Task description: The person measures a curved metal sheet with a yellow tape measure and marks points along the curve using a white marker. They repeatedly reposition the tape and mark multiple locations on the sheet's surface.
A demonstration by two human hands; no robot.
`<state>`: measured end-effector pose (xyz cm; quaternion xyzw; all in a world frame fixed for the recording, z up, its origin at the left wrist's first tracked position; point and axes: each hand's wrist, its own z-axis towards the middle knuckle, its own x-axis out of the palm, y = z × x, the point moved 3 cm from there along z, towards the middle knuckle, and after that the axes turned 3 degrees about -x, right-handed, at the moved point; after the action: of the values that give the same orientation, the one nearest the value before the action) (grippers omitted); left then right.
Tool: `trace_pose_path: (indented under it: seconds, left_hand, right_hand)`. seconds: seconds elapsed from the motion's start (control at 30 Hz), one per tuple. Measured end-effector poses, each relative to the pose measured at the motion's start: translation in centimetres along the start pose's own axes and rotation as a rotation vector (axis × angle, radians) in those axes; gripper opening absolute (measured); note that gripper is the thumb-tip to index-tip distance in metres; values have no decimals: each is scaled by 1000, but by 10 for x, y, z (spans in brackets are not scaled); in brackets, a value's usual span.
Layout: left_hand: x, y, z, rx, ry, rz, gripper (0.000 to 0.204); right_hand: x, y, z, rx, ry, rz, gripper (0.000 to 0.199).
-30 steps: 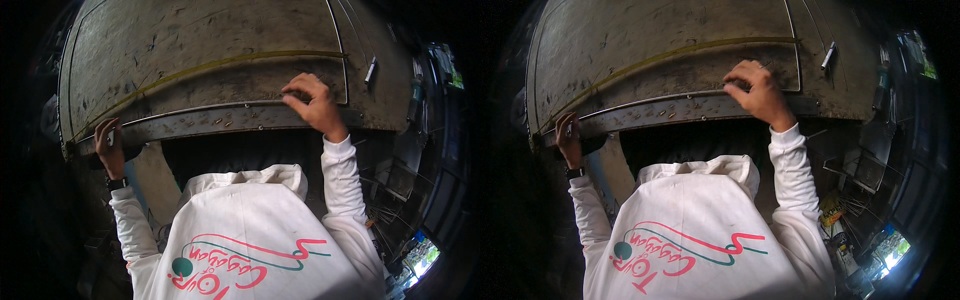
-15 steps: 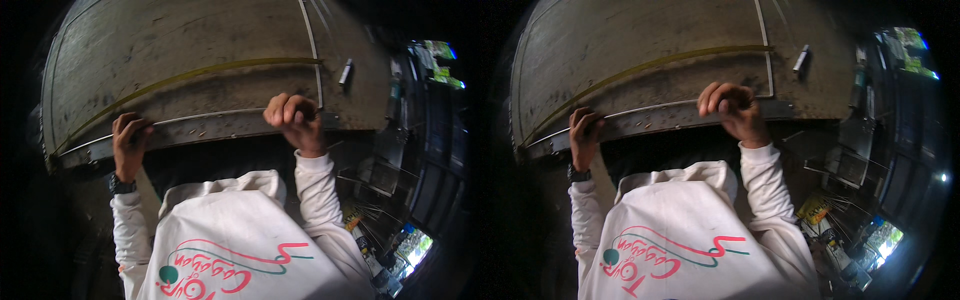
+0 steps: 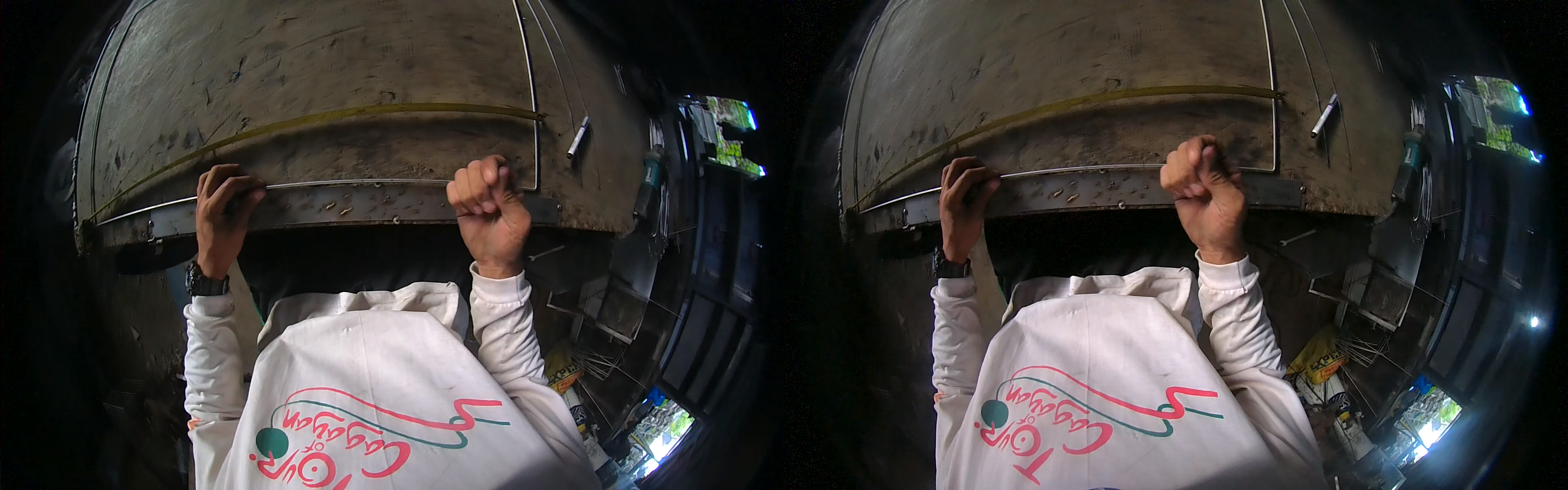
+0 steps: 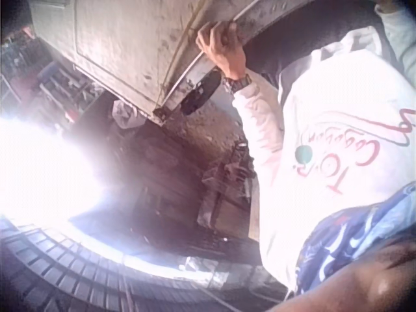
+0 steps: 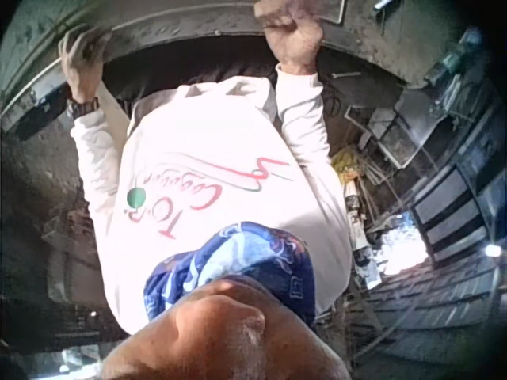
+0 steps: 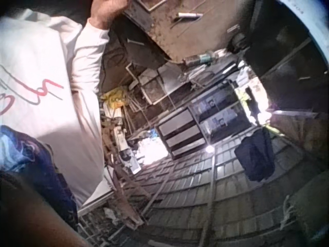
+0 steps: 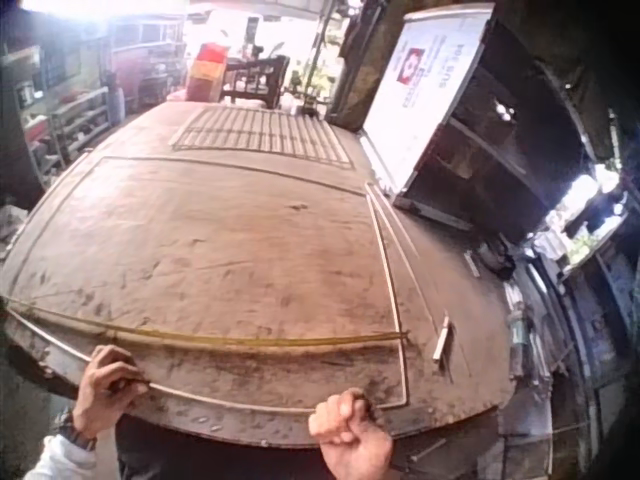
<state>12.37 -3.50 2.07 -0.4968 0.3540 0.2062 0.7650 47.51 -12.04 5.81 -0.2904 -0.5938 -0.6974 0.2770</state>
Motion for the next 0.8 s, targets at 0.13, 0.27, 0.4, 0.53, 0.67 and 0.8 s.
trace_pose_path:
  seconds: [0.13, 0.27, 0.4, 0.53, 0.67, 0.8]
  left_hand:
    - [2, -2, -1, 34, -45, 62, 16]
    - [5, 4, -4, 59, -85, 72, 15]
    - [4, 3, -8, 66, -114, 77, 15]
    - [4, 2, -6, 69, -105, 61, 15]
    - [4, 4, -5, 63, -98, 63, 15]
    - [5, 5, -7, 42, -102, 54, 15]
  right_hand:
    - [-12, 0, 4, -31, -126, -300, 47]
    - [-10, -7, 15, -112, 4, -1389, 30]
    - [8, -19, 30, 254, 141, -1463, 28]
    - [-3, -26, 40, 488, 125, -1464, 35]
    - [-1, -28, 49, 584, 153, -1503, 39]
    - [9, -30, 52, 626, 179, -1595, 42]
